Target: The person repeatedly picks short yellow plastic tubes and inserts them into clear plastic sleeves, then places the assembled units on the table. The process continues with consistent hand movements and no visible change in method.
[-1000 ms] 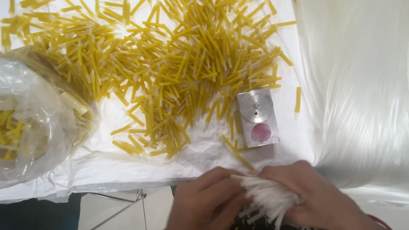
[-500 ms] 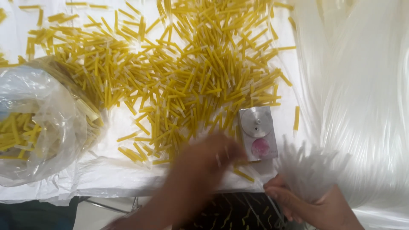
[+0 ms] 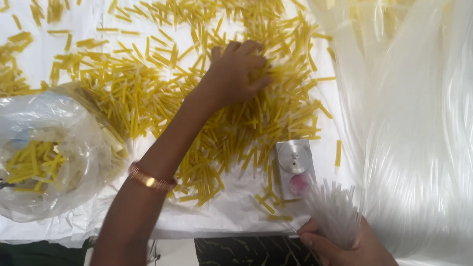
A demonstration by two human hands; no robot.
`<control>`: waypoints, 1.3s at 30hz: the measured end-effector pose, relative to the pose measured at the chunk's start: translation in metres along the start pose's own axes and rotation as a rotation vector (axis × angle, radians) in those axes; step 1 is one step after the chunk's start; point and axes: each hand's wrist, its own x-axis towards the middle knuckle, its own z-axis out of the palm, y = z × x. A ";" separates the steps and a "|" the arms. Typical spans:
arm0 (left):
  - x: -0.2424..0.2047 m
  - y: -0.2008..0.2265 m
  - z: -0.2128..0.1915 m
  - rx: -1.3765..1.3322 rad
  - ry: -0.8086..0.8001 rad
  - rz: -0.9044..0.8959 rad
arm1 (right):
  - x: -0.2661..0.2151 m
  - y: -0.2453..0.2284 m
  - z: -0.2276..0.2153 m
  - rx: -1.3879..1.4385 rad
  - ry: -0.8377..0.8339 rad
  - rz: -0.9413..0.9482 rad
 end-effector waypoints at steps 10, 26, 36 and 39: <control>-0.115 0.104 -0.036 0.016 -0.066 -0.113 | -0.022 -0.004 0.003 -0.167 -0.034 0.173; -0.189 0.218 -0.027 0.154 -0.240 0.454 | -0.064 0.034 -0.027 0.041 0.140 -0.221; -0.268 0.208 -0.020 -0.422 -0.659 0.169 | -0.056 -0.010 -0.025 0.032 0.226 -0.449; -0.229 0.192 -0.055 -0.323 -0.370 0.057 | -0.053 -0.023 -0.006 -0.137 0.386 -0.454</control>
